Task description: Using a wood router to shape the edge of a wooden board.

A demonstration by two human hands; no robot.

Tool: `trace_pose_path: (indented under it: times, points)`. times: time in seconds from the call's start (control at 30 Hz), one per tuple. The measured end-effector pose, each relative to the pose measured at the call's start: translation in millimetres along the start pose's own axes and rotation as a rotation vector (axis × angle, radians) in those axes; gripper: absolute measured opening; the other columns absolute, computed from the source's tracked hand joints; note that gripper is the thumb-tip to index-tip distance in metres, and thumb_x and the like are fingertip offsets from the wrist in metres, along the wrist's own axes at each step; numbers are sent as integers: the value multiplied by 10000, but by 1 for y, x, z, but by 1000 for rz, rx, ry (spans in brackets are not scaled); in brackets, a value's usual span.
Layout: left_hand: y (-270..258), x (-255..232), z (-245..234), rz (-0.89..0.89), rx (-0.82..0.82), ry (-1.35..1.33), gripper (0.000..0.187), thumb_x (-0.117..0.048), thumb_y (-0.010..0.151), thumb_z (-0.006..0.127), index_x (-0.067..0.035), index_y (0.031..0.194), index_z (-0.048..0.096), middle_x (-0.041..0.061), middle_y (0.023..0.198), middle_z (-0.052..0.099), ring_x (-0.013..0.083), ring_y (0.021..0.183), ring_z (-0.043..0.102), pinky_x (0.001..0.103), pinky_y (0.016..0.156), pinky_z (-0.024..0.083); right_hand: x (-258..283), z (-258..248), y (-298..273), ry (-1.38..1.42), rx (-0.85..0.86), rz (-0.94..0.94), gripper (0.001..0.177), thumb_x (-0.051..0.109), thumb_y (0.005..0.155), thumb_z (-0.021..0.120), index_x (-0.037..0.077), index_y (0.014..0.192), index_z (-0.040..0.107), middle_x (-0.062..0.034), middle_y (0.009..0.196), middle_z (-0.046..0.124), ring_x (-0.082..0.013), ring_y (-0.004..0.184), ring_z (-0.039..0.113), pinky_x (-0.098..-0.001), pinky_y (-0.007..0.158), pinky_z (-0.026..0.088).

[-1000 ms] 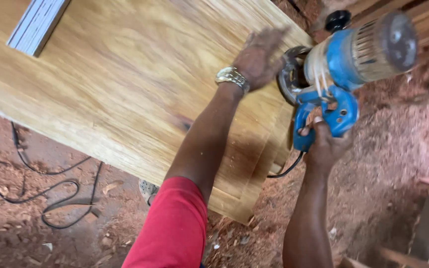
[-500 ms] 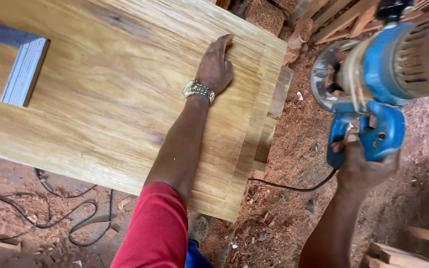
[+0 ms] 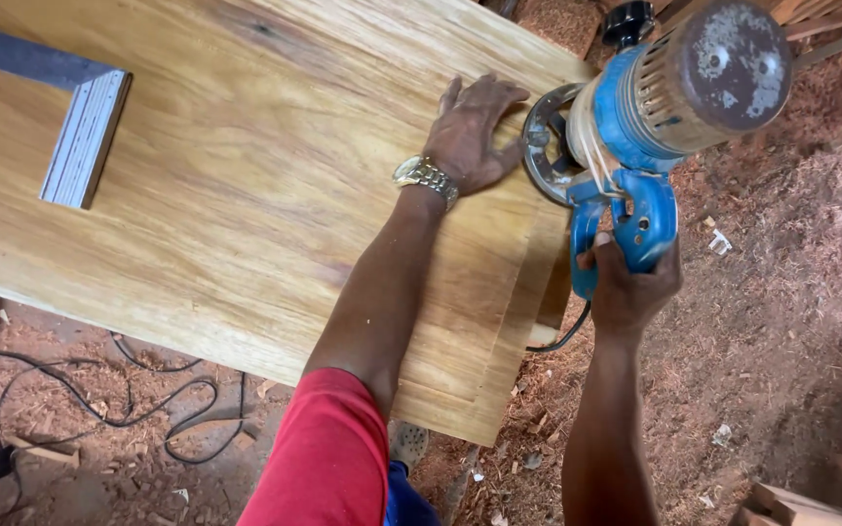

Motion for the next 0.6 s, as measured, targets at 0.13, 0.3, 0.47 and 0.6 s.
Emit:
trace_pose_path:
  times: [0.13, 0.3, 0.47, 0.6]
  points:
    - [-4, -4, -7, -62, 39, -3, 554, -503, 934, 655, -261, 1416, 531, 79, 1544, 457, 283, 1506, 271, 544, 1250, 64, -5, 19, -1, 133, 4, 50, 352, -54, 946, 677, -32, 1291, 609, -103, 982, 713, -152, 674, 694, -248, 559, 598]
    - [-2, 5, 4, -70, 17, 37, 405, -508, 964, 585, -311, 1312, 645, 38, 1552, 471, 257, 1512, 285, 546, 1263, 70, -22, 21, -3, 139, -32, 171, 349, -30, 940, 734, -21, 1260, 594, -113, 990, 714, -170, 669, 700, -278, 565, 626]
    - [-3, 5, 3, -90, 28, 41, 348, -489, 953, 580, -335, 1251, 675, 19, 1530, 467, 260, 1500, 266, 550, 1241, 38, -22, 24, -4, 149, 13, 98, 340, -71, 957, 671, -23, 1279, 575, -158, 972, 701, -195, 665, 693, -301, 581, 626]
    - [-4, 12, 10, -61, -22, 24, 334, -454, 957, 605, -341, 1260, 690, 7, 1521, 500, 256, 1502, 289, 548, 1258, 40, -24, 28, -4, 210, 34, 105, 340, -91, 980, 670, -31, 1293, 549, -171, 1026, 699, -202, 673, 683, -308, 580, 617]
Point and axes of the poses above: each hand's wrist, its own y-axis towards the middle knuckle, its own z-axis out of the palm, x = y × z, the point moved 9 cm from there along y, towards the middle knuckle
